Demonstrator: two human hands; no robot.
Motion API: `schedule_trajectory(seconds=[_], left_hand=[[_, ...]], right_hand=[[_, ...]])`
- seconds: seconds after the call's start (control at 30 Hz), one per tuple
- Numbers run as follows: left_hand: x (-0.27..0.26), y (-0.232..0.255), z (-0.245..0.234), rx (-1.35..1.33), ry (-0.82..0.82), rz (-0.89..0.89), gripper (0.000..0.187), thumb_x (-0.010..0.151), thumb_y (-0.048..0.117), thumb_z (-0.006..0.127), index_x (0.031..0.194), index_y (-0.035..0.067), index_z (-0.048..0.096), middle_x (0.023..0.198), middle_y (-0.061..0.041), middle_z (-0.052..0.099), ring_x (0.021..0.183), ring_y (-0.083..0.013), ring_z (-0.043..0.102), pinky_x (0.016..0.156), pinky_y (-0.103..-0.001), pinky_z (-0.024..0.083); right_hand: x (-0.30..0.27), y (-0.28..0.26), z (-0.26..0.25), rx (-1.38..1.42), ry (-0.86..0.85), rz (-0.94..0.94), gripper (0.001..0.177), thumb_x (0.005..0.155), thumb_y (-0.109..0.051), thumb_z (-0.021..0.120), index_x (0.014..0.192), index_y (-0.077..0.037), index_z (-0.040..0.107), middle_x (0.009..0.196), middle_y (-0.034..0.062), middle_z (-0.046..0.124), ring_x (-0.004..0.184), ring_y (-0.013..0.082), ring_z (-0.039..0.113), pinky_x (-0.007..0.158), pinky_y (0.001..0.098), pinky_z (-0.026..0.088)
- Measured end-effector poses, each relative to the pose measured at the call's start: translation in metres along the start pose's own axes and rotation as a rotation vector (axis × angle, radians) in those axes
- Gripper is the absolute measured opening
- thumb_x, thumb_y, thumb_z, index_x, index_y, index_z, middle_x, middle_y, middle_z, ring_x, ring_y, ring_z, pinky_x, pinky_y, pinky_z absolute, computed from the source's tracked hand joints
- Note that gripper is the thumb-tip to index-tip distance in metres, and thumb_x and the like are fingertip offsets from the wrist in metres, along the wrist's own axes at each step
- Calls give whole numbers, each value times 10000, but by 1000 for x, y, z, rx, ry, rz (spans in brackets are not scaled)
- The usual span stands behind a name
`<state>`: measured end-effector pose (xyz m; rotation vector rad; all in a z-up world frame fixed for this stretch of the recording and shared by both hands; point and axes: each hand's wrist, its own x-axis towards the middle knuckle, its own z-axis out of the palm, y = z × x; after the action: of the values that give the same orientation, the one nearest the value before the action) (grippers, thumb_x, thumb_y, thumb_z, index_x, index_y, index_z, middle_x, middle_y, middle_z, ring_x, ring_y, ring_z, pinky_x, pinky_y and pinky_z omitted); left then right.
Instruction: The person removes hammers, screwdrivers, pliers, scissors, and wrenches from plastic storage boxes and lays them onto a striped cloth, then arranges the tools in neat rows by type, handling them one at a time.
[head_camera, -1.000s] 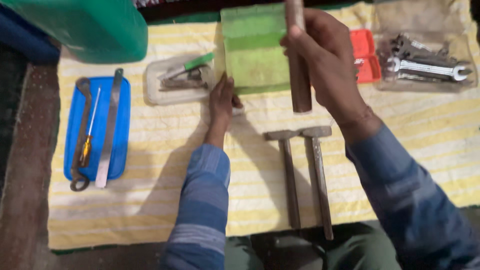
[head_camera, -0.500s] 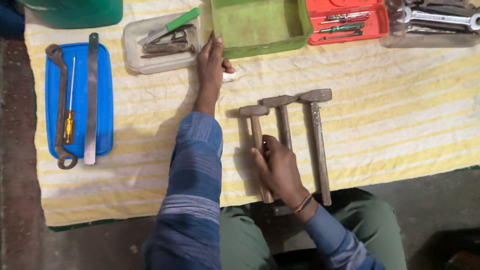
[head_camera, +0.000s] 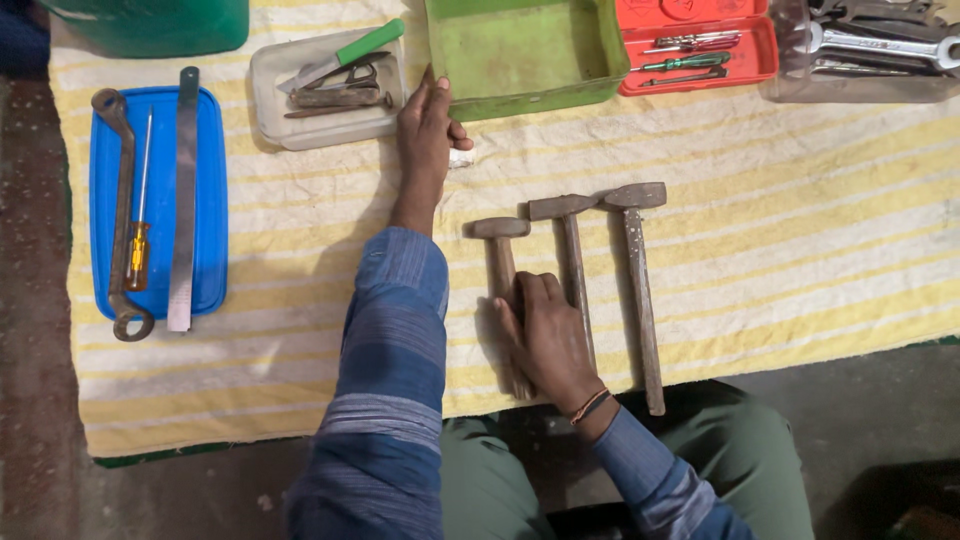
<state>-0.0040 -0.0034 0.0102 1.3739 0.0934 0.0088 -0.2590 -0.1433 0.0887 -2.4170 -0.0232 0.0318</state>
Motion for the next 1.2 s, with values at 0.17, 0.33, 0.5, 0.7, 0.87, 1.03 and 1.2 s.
schedule_trajectory(seconds=[0.17, 0.33, 0.5, 0.7, 0.87, 1.03, 1.2], left_hand=[[-1, 2, 0, 13, -10, 7, 589, 1031, 374, 590, 1528, 70, 503, 722, 17, 574, 568, -51, 581, 496, -252, 589], [-1, -1, -1, -15, -5, -2, 591, 1031, 368, 601, 1524, 56, 507, 761, 24, 590, 580, -51, 577, 501, -257, 586], [2, -2, -1, -23, -2, -15, 574, 1032, 373, 611, 1493, 34, 564, 763, 22, 580, 584, -59, 590, 504, -258, 591], [2, -8, -3, -9, 2, 21, 583, 1025, 362, 596, 1516, 60, 515, 822, 27, 654, 578, -47, 567, 494, -250, 574], [1, -9, -2, -28, -2, 39, 579, 1035, 353, 614, 1523, 56, 519, 822, -8, 658, 566, -64, 582, 503, -252, 570], [-27, 22, 11, 17, 153, 167, 493, 992, 211, 677, 1431, 45, 527, 880, 6, 713, 596, -69, 617, 511, -266, 566], [-50, 55, 79, 313, -16, 402, 222, 994, 129, 703, 1194, 38, 670, 786, -54, 707, 678, -99, 672, 624, -253, 595]], right_hand=[[1, -1, 0, -6, 31, -40, 510, 949, -275, 682, 1300, 58, 521, 1017, 233, 629, 759, 362, 684, 651, 458, 566], [1, -2, -2, 1, 4, 7, 561, 936, -305, 706, 1328, 42, 503, 1025, 234, 630, 761, 362, 687, 647, 459, 566], [2, -4, -6, 57, 26, -25, 590, 922, -303, 727, 1339, 46, 498, 1031, 235, 629, 792, 371, 680, 670, 466, 560], [7, 8, -23, 212, 90, -78, 571, 931, -269, 749, 1381, 4, 528, 997, 145, 661, 732, 226, 668, 623, 355, 567], [49, 52, -79, 234, 285, -62, 463, 916, -147, 775, 1339, -54, 612, 885, 81, 669, 569, 116, 613, 526, 280, 506], [129, 128, -167, 94, 408, -224, 310, 978, -90, 746, 1267, -27, 654, 890, 89, 705, 688, 136, 679, 605, 276, 535], [196, 190, -210, -206, 301, -375, 92, 959, -105, 708, 1036, -63, 734, 898, 131, 725, 770, 282, 704, 698, 397, 553]])
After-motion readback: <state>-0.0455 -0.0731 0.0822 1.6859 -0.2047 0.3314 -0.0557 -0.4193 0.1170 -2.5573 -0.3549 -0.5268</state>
